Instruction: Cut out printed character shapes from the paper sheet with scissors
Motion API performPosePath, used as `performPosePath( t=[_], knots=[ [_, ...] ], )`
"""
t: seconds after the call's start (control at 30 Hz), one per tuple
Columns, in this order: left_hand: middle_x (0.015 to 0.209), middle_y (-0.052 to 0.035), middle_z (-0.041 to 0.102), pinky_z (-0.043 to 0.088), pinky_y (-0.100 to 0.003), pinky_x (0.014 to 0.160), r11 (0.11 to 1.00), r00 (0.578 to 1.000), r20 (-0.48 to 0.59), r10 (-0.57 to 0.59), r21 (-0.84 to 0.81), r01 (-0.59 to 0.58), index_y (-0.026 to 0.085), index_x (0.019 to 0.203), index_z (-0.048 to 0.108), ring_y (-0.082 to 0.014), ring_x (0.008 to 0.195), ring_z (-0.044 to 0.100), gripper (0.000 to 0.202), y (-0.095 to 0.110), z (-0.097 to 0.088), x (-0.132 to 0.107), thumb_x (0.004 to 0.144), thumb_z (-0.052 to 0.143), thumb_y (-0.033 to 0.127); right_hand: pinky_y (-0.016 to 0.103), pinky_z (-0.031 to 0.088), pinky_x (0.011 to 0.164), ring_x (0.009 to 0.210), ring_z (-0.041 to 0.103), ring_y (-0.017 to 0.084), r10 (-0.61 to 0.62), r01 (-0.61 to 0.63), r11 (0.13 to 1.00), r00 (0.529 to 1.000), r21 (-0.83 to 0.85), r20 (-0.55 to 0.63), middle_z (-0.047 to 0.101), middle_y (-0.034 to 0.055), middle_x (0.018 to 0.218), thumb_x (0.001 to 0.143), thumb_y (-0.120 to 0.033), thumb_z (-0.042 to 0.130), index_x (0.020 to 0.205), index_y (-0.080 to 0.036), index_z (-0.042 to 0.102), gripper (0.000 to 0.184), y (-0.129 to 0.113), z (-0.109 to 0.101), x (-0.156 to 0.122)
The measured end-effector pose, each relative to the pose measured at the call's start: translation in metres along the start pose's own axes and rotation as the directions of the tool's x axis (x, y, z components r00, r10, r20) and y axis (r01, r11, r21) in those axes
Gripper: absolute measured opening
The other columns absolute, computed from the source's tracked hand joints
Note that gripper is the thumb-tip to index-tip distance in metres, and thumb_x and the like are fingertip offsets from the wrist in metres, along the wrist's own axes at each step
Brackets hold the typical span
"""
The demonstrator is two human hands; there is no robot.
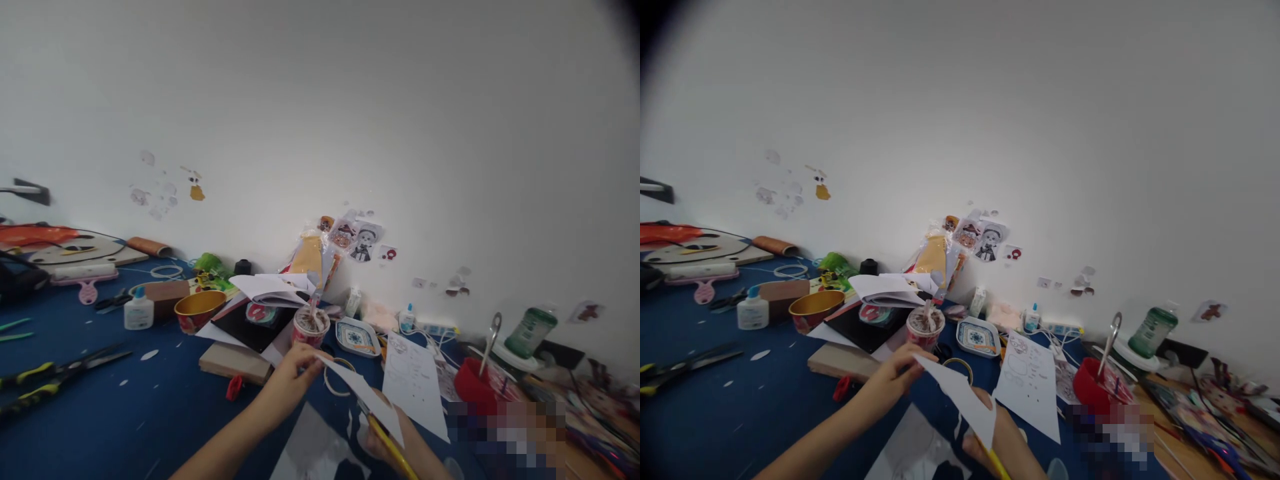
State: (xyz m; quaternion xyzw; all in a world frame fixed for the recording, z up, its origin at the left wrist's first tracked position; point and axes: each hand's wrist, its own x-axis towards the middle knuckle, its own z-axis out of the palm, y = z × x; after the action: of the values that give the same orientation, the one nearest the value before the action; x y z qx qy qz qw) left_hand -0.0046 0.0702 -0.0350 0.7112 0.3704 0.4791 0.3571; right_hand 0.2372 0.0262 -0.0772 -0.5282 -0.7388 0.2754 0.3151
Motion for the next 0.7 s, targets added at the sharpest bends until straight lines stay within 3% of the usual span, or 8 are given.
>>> performPosePath(
  t=[0.1, 0.2, 0.43, 0.7],
  knots=[
    [0.056, -0.0006, 0.055, 0.042, -0.027, 0.052, 0.985, 0.990, -0.052, -0.134, -0.114, 0.127, 0.017, 0.063, 0.054, -0.0162, 0.053, 0.053, 0.034, -0.010, 0.000, 0.006, 0.075, 0.047, 0.048, 0.027, 0.042, 0.051, 0.052, 0.050, 0.015, 0.037, -0.044, 0.989, 0.998, 0.141, 0.048, 0.055, -0.0015, 0.063, 0.064, -0.052, 0.063, 0.124, -0.022, 0.047, 0.070, 0.017, 0.006, 0.007],
    [0.048, 0.0029, 0.052, 0.039, -0.026, 0.043, 0.954, 0.977, -0.050, -0.206, -0.231, 0.189, 0.018, 0.063, 0.047, -0.0136, 0.040, 0.049, 0.037, -0.015, 0.001, 0.008, 0.071, 0.046, 0.054, 0.023, 0.035, 0.046, 0.049, 0.041, 0.011, 0.058, -0.081, 0.936, 0.995, 0.342, 0.078, 0.045, -0.0045, 0.062, 0.062, -0.060, 0.060, 0.126, -0.022, 0.040, 0.078, 0.017, 0.009, 0.009],
    [0.049, 0.0035, 0.055, 0.040, -0.024, 0.043, 0.925, 0.962, -0.177, -0.206, -0.358, 0.132, 0.017, 0.065, 0.049, -0.0117, 0.039, 0.051, 0.033, -0.005, -0.002, 0.006, 0.070, 0.051, 0.050, 0.026, 0.038, 0.056, 0.059, 0.044, 0.013, -0.070, 0.011, 0.921, 0.988, 0.390, 0.136, 0.047, -0.0014, 0.072, 0.069, -0.063, 0.056, 0.127, -0.024, 0.040, 0.071, -0.008, -0.001, 0.001],
    [0.051, 0.0019, 0.058, 0.041, -0.024, 0.041, 0.888, 0.960, -0.167, -0.226, -0.441, 0.132, 0.016, 0.067, 0.050, -0.0117, 0.037, 0.051, 0.035, -0.011, 0.009, 0.004, 0.069, 0.055, 0.050, 0.031, 0.046, 0.070, 0.075, 0.057, 0.020, -0.022, 0.011, 0.920, 0.999, 0.391, 0.024, 0.058, 0.0049, 0.082, 0.071, -0.062, 0.054, 0.125, -0.028, 0.047, 0.064, -0.018, 0.003, -0.007]
  ],
)
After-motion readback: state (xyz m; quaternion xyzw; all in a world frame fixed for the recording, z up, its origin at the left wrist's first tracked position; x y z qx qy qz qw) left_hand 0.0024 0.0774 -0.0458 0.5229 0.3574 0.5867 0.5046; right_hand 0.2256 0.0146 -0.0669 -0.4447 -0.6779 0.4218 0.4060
